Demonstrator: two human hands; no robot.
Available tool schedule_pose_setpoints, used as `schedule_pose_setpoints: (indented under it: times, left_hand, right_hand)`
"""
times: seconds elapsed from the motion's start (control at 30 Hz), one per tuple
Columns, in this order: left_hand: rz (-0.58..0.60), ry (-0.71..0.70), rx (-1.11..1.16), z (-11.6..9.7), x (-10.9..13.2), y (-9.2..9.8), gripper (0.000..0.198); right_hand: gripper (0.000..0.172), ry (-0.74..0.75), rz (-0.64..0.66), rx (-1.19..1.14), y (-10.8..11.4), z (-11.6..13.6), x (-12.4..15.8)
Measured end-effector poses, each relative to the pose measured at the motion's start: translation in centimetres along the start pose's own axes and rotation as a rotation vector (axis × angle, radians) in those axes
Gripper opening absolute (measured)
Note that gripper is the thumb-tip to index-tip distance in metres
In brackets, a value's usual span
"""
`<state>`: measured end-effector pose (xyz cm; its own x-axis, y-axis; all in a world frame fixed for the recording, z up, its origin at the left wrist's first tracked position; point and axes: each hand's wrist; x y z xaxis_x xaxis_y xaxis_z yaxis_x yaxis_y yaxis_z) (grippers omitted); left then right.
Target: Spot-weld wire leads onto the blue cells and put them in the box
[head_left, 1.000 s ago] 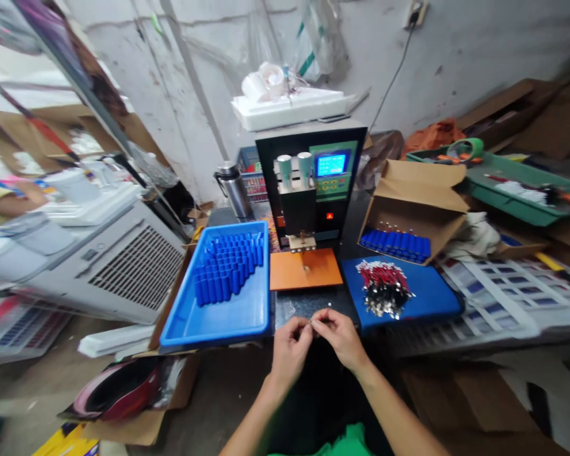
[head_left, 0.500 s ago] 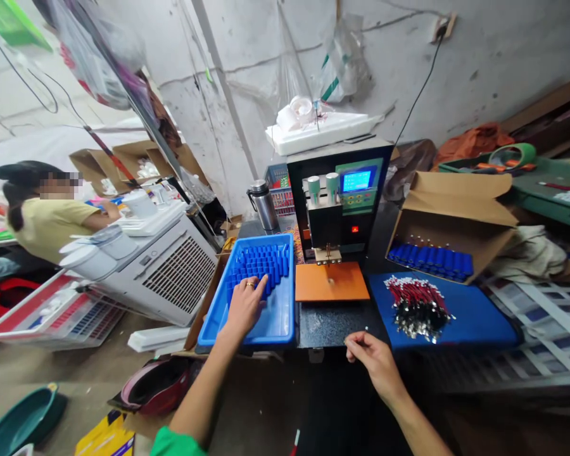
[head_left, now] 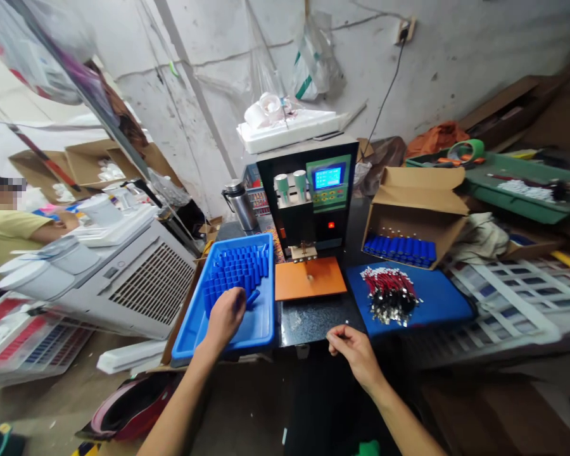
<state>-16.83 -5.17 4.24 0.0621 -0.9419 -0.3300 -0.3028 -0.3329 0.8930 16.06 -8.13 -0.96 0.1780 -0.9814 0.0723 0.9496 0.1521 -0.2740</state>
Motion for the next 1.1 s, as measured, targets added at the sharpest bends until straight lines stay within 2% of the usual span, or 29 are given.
schedule_pose_setpoints:
  times: [0.1, 0.23, 0.33, 0.47, 0.57, 0.6, 0.67, 0.73, 0.77, 0.8, 0.9, 1.0, 1.1]
  left_hand:
    - [-0.030, 0.117, 0.109, -0.2, -0.1, -0.5, 0.016]
    - [0.007, 0.233, 0.087, 0.0, 0.1, -0.3, 0.025]
    - [0.132, 0.158, 0.019, -0.7, 0.2, -0.4, 0.031]
    - [0.344, 0.093, -0.192, -2.6, -0.4, -1.9, 0.028]
    - [0.367, 0.103, -0.254, -3.0, -0.8, -2.6, 0.024]
    - [0.326, 0.118, -0.221, -2.9, -0.9, -2.5, 0.024]
    - [0.172, 0.175, -0.079, -2.8, -1.2, -2.1, 0.028]
    - [-0.001, 0.247, 0.146, -3.4, -1.8, -1.5, 0.036]
    - [-0.049, 0.275, 0.273, -4.2, -2.2, -1.4, 0.040]
    - [-0.058, 0.287, 0.400, -5.2, -2.8, -1.4, 0.042]
    - [0.056, 0.234, 0.682, -9.3, -4.7, -2.5, 0.038]
    - [0.149, 0.159, 0.738, -12.5, -6.7, -4.6, 0.030]
    - [0.198, 0.123, 0.756, -13.4, -7.8, -6.8, 0.027]
  right_hand:
    - [0.037, 0.029, -0.014, -0.017, 0.1, 0.8, -0.8]
    - [0.036, 0.039, -0.041, -0.022, 0.6, 1.2, -1.3]
    - [0.035, 0.028, -0.044, -0.017, 0.5, 0.7, -1.1]
    - [0.032, 0.035, -0.030, -0.002, 0.1, 0.6, -0.8]
    - [0.031, 0.056, -0.065, 0.008, 0.5, 1.0, -0.9]
    - [0.030, 0.063, -0.082, 0.012, 0.8, 1.2, -1.0]
    - [0.030, 0.076, -0.116, 0.018, 1.4, 1.6, -1.4]
    - [0.029, 0.087, -0.141, 0.017, 2.0, 2.1, -2.2]
    - [0.029, 0.095, -0.150, 0.013, 2.1, 2.4, -2.7]
    - [0.029, 0.104, -0.156, 0.005, 2.1, 2.7, -3.3]
    - [0.027, 0.141, -0.168, -0.027, 1.6, 4.0, -5.7]
    - [0.026, 0.175, -0.181, -0.060, 0.7, 5.2, -8.2]
    - [0.025, 0.189, -0.205, -0.106, 0.0, 5.8, -10.4]
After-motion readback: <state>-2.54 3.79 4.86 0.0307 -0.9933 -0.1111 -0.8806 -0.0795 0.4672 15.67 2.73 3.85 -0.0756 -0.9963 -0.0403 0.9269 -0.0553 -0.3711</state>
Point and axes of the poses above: each hand's wrist, its own x-axis away from the middle knuckle, its own y-axis out of the back of the hand, z = x × y, and after that the axes turned 5 degrees about y, right-handed
